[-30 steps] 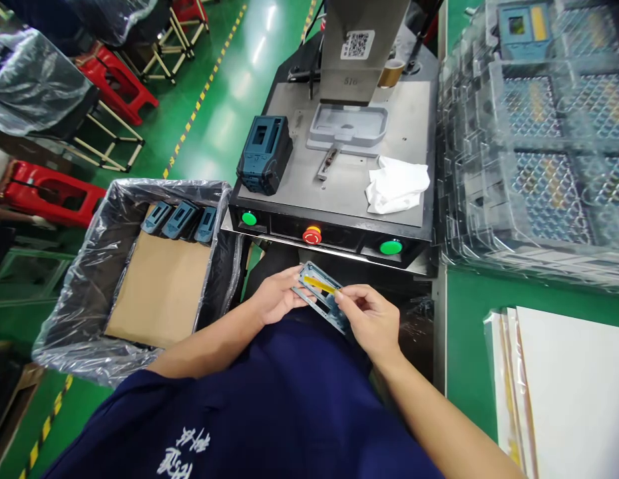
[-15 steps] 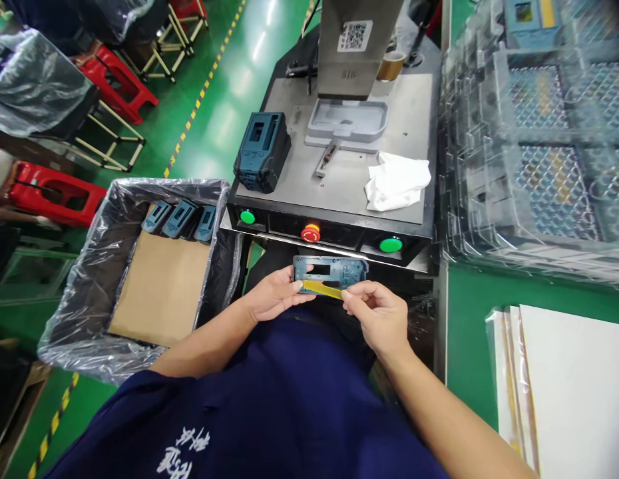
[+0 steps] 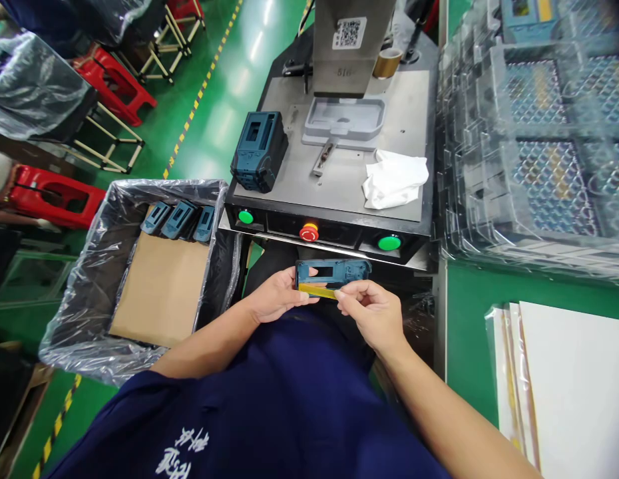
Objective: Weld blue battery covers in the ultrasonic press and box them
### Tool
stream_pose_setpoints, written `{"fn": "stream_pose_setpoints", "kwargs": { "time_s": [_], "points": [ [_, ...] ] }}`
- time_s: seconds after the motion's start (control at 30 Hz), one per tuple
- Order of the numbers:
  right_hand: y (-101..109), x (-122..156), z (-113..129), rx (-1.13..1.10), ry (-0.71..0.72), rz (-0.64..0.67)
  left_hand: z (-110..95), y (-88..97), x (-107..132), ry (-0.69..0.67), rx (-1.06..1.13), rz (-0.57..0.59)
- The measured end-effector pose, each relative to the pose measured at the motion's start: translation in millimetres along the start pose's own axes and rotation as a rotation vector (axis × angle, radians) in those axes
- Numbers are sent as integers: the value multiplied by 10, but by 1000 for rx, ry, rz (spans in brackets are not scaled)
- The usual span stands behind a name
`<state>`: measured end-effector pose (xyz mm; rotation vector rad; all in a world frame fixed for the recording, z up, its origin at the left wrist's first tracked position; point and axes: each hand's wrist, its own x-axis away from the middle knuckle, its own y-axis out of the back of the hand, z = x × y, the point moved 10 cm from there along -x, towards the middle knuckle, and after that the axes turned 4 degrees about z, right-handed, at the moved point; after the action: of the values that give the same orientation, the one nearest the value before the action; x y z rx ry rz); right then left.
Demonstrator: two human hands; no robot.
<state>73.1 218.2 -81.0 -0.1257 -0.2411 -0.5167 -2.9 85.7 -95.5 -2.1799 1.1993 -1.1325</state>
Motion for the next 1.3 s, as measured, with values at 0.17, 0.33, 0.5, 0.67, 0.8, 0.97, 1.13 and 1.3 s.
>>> {"fn": "stream_pose_setpoints", "kwargs": {
  "time_s": [0.17,0.33,0.5,0.67,0.8,0.97,1.13,1.3],
  "points": [
    [-7,-4,-25,30,16,4,13,-5,-17,-14,-52,-27],
    [-46,13,-53,45,21,14,30,70,-42,-38,-154,-163],
    [94,52,35,87,88,-143,0,172,-24,-48,-184,-307],
    [406,162,415,203,435,-408,-19,262,20,-56,-194,-350],
    [212,160,677,531,626,-247,-12,291,44,-54,-167,-325],
    [-324,180,643,924,711,232,-35,227,55,-29,-182,-232],
    [-416,190,678,1037,692,352,-52,128,76,-22,-181,-116],
    [-310,-78,1177,1101,710,281,-233,112,125,-171,-95,-22]
  ]
}}
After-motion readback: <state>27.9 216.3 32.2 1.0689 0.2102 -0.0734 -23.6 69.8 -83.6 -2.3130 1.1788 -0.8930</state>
